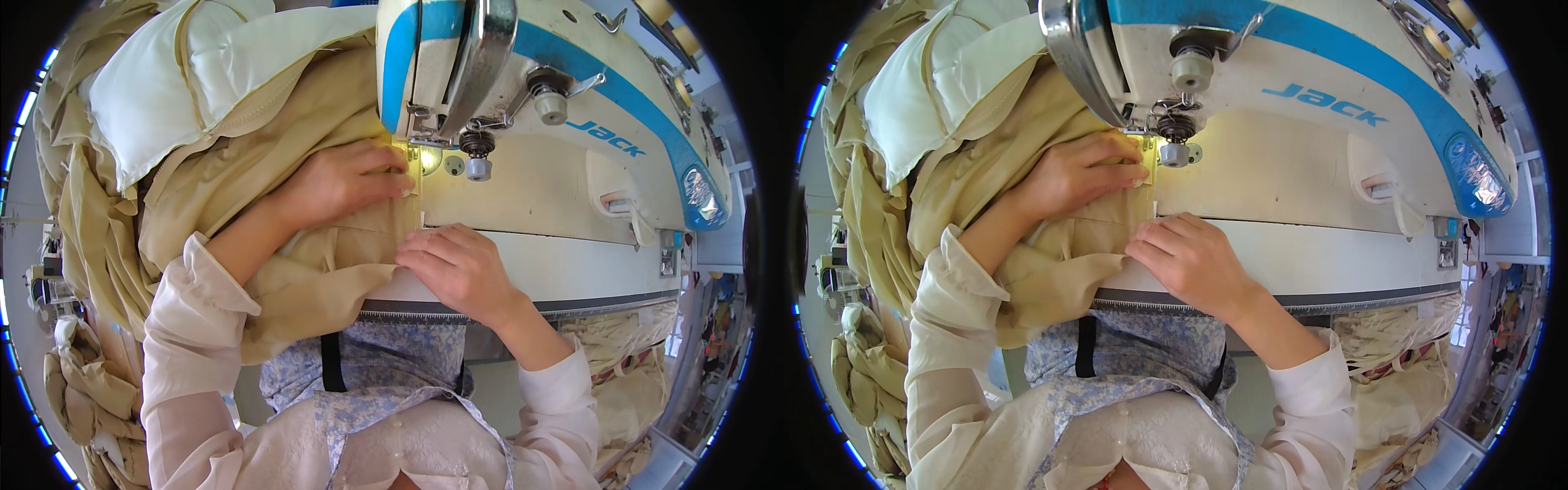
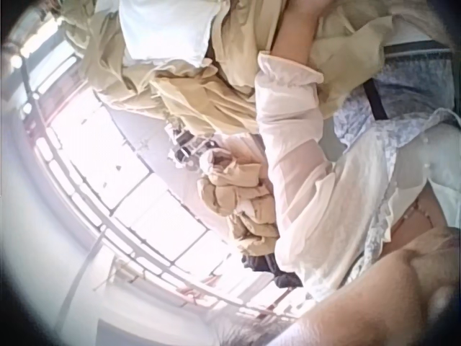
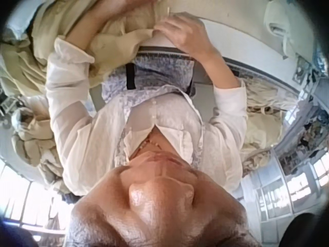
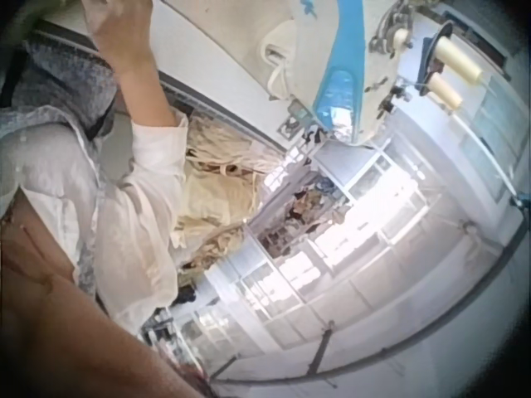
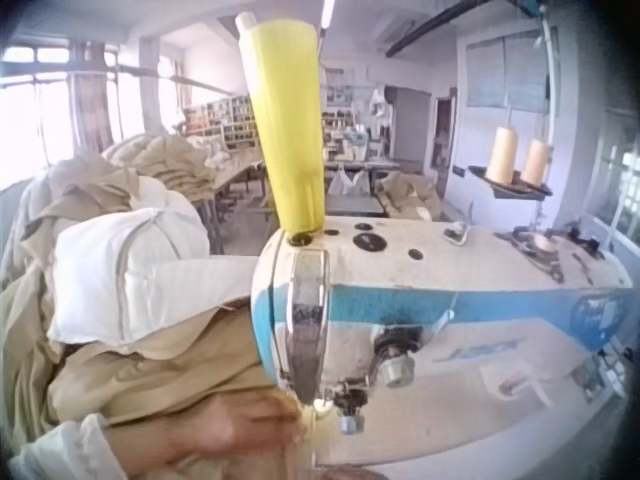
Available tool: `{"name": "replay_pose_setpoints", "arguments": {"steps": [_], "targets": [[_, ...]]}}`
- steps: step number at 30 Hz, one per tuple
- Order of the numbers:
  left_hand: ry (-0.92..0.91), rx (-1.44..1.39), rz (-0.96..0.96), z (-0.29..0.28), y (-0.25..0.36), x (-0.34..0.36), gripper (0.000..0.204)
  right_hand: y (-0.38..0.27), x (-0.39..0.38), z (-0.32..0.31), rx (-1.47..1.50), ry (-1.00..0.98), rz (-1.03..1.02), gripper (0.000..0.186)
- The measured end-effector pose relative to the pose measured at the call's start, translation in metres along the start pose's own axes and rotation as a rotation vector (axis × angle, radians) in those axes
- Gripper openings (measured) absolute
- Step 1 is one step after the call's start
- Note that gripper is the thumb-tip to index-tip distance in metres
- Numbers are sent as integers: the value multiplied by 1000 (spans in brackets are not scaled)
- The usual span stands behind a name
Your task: The person aligns a zipper with beige fabric and sews it using a sewing machine. They repeatedly adjust the fabric and zipper, guide them under the needle, and trim threads with scissors.
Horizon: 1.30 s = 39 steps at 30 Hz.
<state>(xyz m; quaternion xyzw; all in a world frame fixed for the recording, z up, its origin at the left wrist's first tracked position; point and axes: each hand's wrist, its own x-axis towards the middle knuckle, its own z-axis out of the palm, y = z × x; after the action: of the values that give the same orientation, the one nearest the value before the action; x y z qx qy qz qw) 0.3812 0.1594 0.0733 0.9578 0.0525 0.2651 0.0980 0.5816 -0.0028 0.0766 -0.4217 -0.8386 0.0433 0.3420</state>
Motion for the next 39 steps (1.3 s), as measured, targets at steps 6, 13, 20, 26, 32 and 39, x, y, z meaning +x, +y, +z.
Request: {"name": "replay_pose_setpoints", "arguments": {"steps": [6, 13, 20, 26, 32, 39], "targets": [[61, -82, -60, 2, -9, 10, 24, 13, 9, 4, -47, 39, -20, 14], [78, -114, -88, 7, -20, 7, 18, 20, 14, 4, -98, 49, -9, 13], [64, -182, -156, 8, -23, 8, 21, 23, 16, 8, -107, 88, -6, 12], [80, -296, -197, 15, -29, 4, 23, 26, 16, 8, -123, 76, 16, 15], [145, -491, -299, 23, -37, 4, 22, 29, 18, 13, -139, 116, 36, 17], [97, -212, -215, 17, -38, 7, 24, 28, 17, 15, -141, 152, 50, 13]]}}
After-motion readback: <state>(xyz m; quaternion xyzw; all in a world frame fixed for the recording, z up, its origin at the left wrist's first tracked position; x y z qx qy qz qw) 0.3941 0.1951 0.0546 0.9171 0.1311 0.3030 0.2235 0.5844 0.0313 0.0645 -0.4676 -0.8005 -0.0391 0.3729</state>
